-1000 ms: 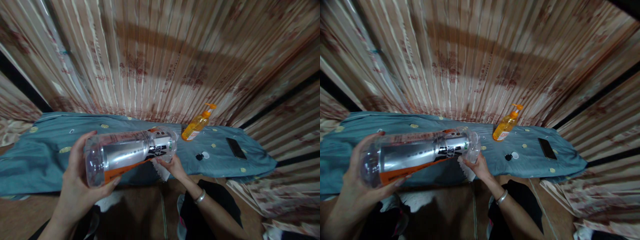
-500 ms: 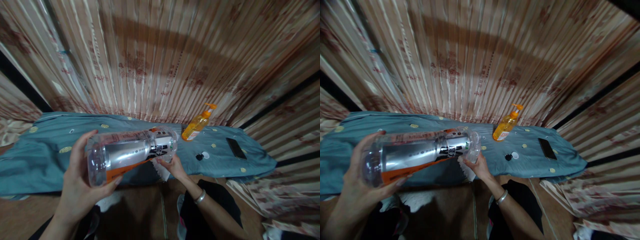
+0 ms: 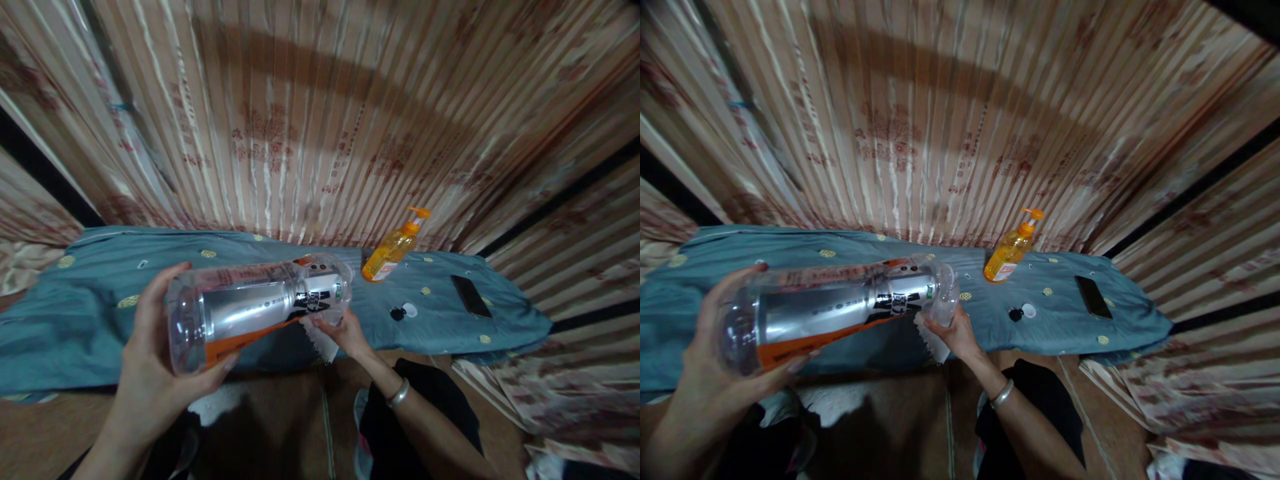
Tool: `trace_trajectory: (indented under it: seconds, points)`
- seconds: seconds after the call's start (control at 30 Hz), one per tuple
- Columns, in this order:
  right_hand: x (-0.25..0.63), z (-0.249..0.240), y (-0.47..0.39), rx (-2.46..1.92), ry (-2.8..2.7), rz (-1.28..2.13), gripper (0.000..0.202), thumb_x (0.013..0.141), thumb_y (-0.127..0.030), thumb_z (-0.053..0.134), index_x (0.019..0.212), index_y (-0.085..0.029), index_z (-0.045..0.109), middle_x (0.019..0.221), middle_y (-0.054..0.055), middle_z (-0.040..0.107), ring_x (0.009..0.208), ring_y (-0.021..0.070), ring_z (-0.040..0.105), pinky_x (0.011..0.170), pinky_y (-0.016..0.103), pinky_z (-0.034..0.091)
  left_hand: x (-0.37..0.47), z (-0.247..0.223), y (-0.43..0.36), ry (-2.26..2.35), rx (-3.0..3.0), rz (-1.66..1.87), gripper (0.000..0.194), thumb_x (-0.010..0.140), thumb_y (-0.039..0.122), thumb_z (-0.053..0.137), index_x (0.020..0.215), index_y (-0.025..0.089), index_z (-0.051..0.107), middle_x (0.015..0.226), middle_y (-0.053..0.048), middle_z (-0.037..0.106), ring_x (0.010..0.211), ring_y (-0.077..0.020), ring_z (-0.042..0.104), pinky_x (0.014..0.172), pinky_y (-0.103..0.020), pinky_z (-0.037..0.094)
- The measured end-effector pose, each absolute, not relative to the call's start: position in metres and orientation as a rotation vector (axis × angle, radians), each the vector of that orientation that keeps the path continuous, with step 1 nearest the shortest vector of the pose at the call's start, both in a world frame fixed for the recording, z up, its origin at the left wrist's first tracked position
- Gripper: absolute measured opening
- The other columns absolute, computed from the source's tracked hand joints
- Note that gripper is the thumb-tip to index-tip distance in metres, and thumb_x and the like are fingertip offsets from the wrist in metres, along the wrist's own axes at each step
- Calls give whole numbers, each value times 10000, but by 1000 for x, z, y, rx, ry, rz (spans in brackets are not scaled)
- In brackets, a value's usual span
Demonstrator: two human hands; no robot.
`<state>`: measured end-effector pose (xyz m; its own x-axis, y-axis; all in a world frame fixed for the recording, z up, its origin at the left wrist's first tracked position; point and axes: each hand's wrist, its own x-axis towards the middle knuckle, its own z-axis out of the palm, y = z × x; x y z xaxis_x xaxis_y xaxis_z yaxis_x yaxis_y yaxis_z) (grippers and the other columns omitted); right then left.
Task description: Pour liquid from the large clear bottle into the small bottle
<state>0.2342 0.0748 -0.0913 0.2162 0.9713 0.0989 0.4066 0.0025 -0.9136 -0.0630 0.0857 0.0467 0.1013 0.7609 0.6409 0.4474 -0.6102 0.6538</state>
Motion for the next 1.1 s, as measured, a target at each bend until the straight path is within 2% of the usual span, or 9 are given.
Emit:
trace_trajectory:
  seconds: [0.1, 0.4, 0.6, 0.9, 1.03, 1.1]
  points:
    - [235, -93, 75, -1562, -1350, 753, 430, 746, -514, 760, 1018, -191, 677, 994, 96, 794, 891, 306, 742, 829, 433, 577, -61, 48, 86, 1164, 2072, 1511, 948, 668, 535, 798, 1505, 329, 403, 1286, -93, 624, 1005, -297, 713, 783, -436, 641]
    - [236, -98, 76, -1557, -1337, 767, 493, 737, -556, 765, 1039, -178, 668, 963, 111, 789, 863, 301, 733, 811, 457, 583, -69, 42, 94, 1205, 2139, 1519, 970, 653, 565, 794, 1498, 292, 404, 1355, -114, 585, 1200, -359, 630, 995, -565, 546]
    - [235, -95, 76, -1608, -1357, 696, 477, 746, -528, 750, 1075, -189, 680, 972, 98, 797, 853, 287, 739, 798, 423, 587, -73, 44, 101, 1179, 2207, 1443, 980, 670, 563, 795, 1507, 273, 375, 1330, -121, 588, 1179, -346, 640, 947, -523, 576]
    - [235, -94, 76, -1606, -1353, 714, 427, 739, -497, 755, 1029, -193, 682, 976, 93, 797, 871, 286, 740, 809, 408, 581, -74, 37, 105, 1178, 2182, 1477, 974, 678, 618, 759, 1508, 272, 384, 1344, -140, 577, 1194, -397, 620, 962, -629, 541]
    - [236, -93, 75, -1612, -1369, 710, 405, 736, -495, 760, 985, -181, 696, 997, 108, 792, 925, 303, 732, 852, 434, 576, -73, 33, 102, 1203, 2188, 1500, 950, 697, 665, 720, 1503, 275, 402, 1281, -132, 591, 1087, -374, 654, 866, -592, 590]
    - [236, -93, 76, -1617, -1368, 709, 419, 737, -504, 757, 997, -181, 699, 1010, 107, 792, 935, 308, 730, 865, 453, 573, -73, 34, 101, 1208, 2183, 1503, 953, 699, 671, 718, 1509, 287, 395, 1287, -129, 588, 1084, -373, 651, 866, -596, 586]
